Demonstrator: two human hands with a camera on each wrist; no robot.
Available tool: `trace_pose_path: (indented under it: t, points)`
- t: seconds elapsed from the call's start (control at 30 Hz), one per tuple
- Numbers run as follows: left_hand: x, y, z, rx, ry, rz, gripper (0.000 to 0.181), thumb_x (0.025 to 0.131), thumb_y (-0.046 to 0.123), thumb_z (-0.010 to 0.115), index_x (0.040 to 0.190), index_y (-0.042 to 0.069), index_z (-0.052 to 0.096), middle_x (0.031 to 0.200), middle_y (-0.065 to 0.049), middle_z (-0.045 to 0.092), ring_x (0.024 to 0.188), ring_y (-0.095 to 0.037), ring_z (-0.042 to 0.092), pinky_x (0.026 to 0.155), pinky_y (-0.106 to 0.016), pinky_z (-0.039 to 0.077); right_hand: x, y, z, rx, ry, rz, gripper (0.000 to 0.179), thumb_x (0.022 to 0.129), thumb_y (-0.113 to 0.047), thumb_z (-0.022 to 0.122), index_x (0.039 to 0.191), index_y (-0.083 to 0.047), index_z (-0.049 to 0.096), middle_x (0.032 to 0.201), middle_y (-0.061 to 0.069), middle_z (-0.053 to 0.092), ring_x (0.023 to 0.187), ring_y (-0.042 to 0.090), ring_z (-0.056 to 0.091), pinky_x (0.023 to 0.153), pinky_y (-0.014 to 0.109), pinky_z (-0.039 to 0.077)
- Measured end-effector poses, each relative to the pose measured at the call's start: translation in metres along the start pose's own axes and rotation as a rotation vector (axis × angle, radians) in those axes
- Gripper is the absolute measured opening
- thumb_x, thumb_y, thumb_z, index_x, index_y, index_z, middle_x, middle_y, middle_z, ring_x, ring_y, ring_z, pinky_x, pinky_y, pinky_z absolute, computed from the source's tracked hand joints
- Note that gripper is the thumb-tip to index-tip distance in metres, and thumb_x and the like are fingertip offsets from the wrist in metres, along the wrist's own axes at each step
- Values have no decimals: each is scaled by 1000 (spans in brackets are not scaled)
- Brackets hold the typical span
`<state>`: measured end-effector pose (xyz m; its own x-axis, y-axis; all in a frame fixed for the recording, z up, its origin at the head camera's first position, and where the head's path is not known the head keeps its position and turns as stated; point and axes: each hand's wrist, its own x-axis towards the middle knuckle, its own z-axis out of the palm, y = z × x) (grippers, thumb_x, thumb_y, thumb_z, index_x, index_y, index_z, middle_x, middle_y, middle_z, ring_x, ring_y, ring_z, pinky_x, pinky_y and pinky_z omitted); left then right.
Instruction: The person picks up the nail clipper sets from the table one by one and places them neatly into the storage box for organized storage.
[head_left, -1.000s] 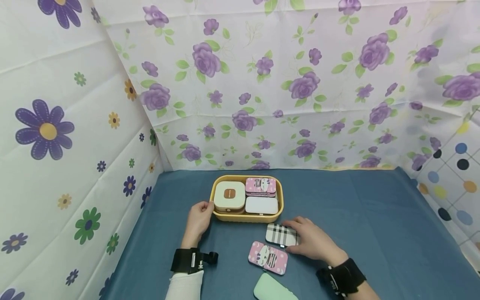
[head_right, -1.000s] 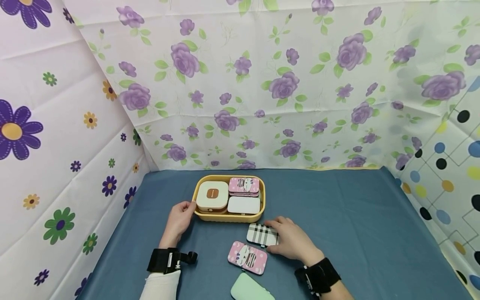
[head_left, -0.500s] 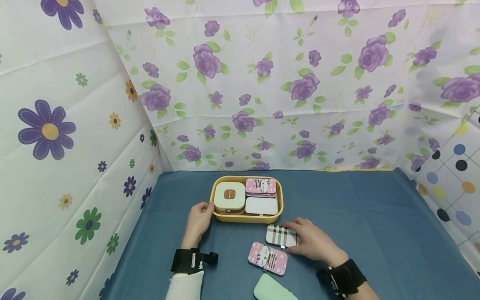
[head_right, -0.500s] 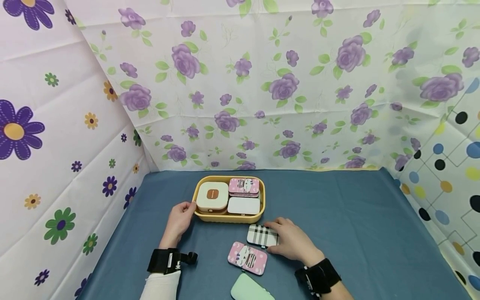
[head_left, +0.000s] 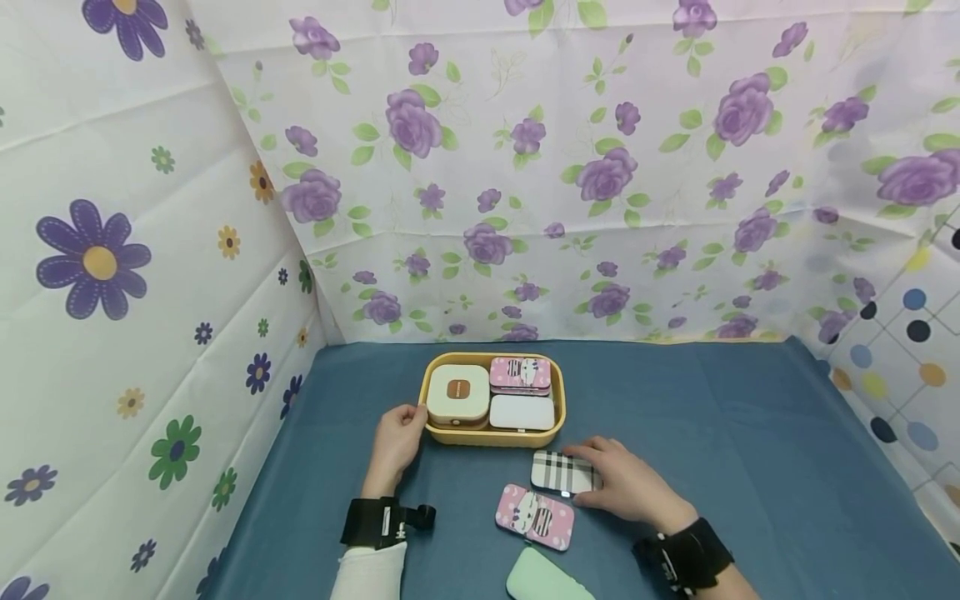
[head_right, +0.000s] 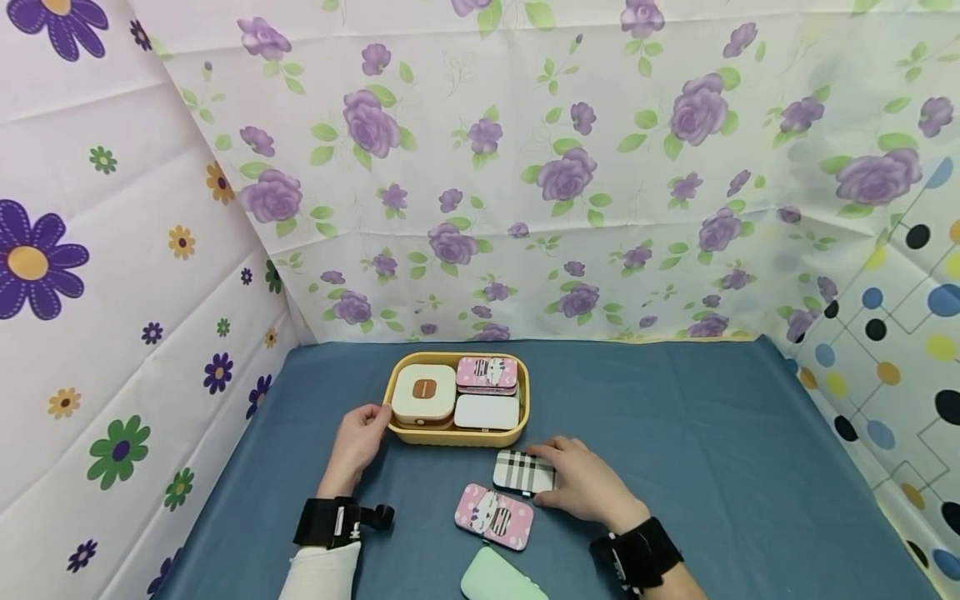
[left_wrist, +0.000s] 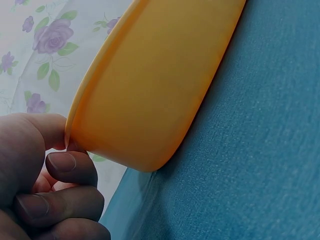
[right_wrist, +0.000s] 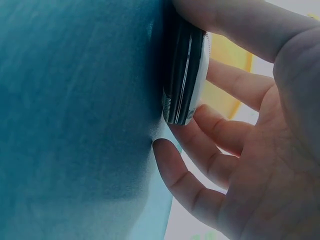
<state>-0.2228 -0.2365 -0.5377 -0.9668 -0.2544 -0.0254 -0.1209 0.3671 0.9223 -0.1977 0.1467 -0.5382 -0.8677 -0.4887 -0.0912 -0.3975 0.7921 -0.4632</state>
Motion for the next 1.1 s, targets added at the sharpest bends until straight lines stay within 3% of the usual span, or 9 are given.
trace_pose_path:
  t: [0.2,0.73,1.1]
  points:
    - [0,1,0,-2,-3,-5,36,111,30,59,89,4,70,61,2,43,53,-16,40,49,-29,31,0,-1,0,-1,-5,14,67,87,-44,90,147,-27,65,136,4,62,123,26,58,97,53,53]
    - [1,1,0,7,-2,-16,35,110,30,59,90,4,70,61,2,43,53,-16,40,50,-29,31,-2,1,-3,-14,0,8,73,88,-43,90,150,-13,64,137,7,62,125,28,58,100,52,52]
    - [0,1,1,12,6,-10,35,110,30,59,89,4,70,60,2,43,53,-16,40,50,-29,31,-4,1,-7,0,10,6,73,86,-42,91,148,-12,65,135,6,63,123,27,58,99,51,52]
